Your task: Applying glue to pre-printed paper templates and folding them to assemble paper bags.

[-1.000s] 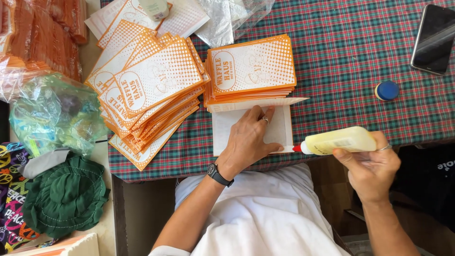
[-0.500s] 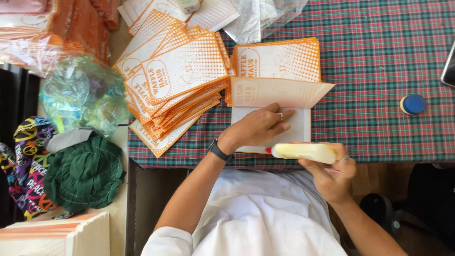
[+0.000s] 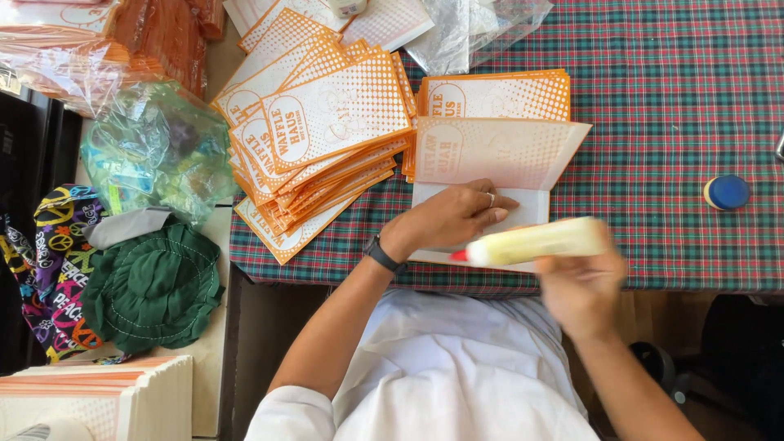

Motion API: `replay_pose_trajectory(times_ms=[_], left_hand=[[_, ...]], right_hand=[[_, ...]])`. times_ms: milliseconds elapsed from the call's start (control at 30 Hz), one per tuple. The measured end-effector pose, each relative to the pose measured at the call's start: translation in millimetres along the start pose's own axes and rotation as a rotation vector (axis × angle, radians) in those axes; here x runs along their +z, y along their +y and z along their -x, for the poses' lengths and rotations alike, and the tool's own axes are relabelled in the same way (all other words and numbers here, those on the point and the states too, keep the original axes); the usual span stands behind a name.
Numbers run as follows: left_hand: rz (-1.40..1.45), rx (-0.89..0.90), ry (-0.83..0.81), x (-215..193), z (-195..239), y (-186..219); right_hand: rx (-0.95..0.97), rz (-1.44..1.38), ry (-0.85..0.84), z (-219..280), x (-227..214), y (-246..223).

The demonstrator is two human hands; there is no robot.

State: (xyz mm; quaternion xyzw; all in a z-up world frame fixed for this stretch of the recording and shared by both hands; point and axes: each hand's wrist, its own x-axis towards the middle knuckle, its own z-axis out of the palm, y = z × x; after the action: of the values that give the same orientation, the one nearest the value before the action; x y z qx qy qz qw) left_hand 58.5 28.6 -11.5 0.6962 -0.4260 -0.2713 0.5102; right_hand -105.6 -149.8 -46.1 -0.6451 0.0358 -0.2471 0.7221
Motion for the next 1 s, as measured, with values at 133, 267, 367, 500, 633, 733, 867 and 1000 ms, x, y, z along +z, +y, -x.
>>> replay_pose_trajectory(times_ms=[133, 267, 367, 500, 633, 733, 867, 1000], left_hand=[[-0.237, 0.23, 0.175, 40, 20, 4], [-0.583, 0.215, 0.318, 61, 32, 34], [-0.514, 0.402, 0.427, 66, 48, 55], [-0.684, 0.816, 0.448, 57, 79, 80], [-0.746, 0.709, 0.487, 48, 93, 60], [-0.813, 0.461, 0.47, 48, 95, 45], [-0.888, 0.399, 0.373, 55, 97, 28], [-0.943, 0.34, 0.363, 57, 96, 27]], right_hand=[[0.169, -0.217, 0.103, -37, -41, -60], [0.359, 0.245, 0.227, -58, -72, -72], [0.351, 0.503, 0.191, -65, -81, -67], [-0.097, 1.173, -0.042, -59, -91, -68], [-0.42, 1.341, -0.037, -50, -78, -76], [-0.495, 1.037, -0.226, -42, -34, -98], [-0.554, 0.772, -0.612, -31, -14, -86], [-0.578, 0.785, -0.675, -28, -10, -78]])
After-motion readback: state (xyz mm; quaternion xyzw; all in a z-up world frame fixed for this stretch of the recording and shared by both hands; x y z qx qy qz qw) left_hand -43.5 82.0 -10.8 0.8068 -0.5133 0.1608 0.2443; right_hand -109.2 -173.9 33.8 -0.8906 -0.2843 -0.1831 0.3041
